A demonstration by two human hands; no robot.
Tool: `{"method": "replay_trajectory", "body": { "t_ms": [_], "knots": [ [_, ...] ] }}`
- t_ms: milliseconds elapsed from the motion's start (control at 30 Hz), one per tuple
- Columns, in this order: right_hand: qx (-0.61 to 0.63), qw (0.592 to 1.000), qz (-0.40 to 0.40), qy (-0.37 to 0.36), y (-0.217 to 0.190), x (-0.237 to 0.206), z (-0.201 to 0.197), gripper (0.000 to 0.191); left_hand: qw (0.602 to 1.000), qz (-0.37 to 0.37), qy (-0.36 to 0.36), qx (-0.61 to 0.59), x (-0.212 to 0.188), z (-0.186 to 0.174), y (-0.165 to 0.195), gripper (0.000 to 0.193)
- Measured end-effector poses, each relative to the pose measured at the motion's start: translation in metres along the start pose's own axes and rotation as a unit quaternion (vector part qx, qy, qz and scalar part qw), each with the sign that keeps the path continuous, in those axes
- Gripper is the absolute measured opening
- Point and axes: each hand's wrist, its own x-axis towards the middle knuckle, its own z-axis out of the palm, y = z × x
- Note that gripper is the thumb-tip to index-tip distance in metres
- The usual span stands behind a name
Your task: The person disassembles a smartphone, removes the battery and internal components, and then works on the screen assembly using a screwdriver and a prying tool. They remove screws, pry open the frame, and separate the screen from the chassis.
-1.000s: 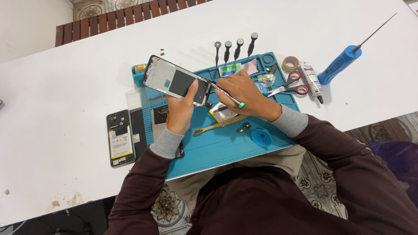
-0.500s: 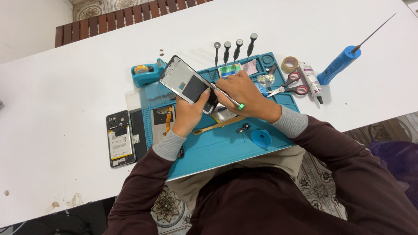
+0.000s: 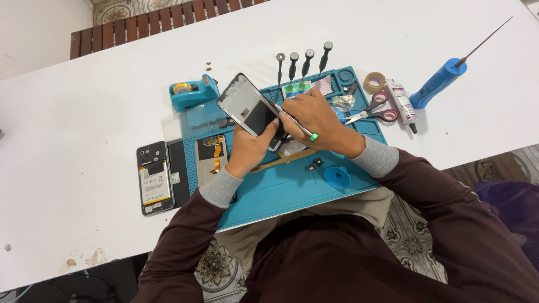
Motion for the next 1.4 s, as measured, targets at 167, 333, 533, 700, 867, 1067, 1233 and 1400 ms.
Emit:
{"method": "replay_trajectory", "body": {
  "t_ms": [167,333,533,700,867,1067,1233,1400],
  "knots": [
    [-0.007,1.0,-0.002,-0.011,0.002,-0.001,0.004,0.017,0.999,0.011,0.035,0.0,0.006,-0.006,-0.001,0.018],
    [0.005,0.999,0.031,-0.006,0.009,-0.003,0.008,0.014,0.998,0.053,0.014,-0.008,-0.002,0.003,0.007,0.025],
    [-0.024,0.999,0.016,0.023,0.009,-0.004,0.006,0.013,0.999,0.038,0.03,0.007,-0.003,0.005,0.012,0.024],
    [-0.001,0.999,-0.029,0.046,0.001,-0.002,0.0,0.022,0.993,0.047,0.063,-0.094,0.007,-0.007,0.009,0.033],
    [0.014,0.997,-0.047,0.059,-0.004,0.0,-0.003,0.041,0.992,0.042,0.045,-0.108,0.006,-0.008,0.008,0.035],
    [0.028,0.996,-0.064,0.05,-0.004,-0.001,-0.003,0.041,0.993,0.026,0.033,-0.113,0.003,-0.006,0.01,0.034],
    [0.031,0.996,-0.066,0.049,-0.005,-0.001,-0.002,0.041,0.992,0.029,0.03,-0.123,0.003,-0.006,0.011,0.032],
    [0.039,0.997,-0.061,0.036,-0.005,-0.002,-0.001,0.042,0.991,0.026,0.025,-0.132,0.003,-0.006,0.011,0.032]
  ]
}}
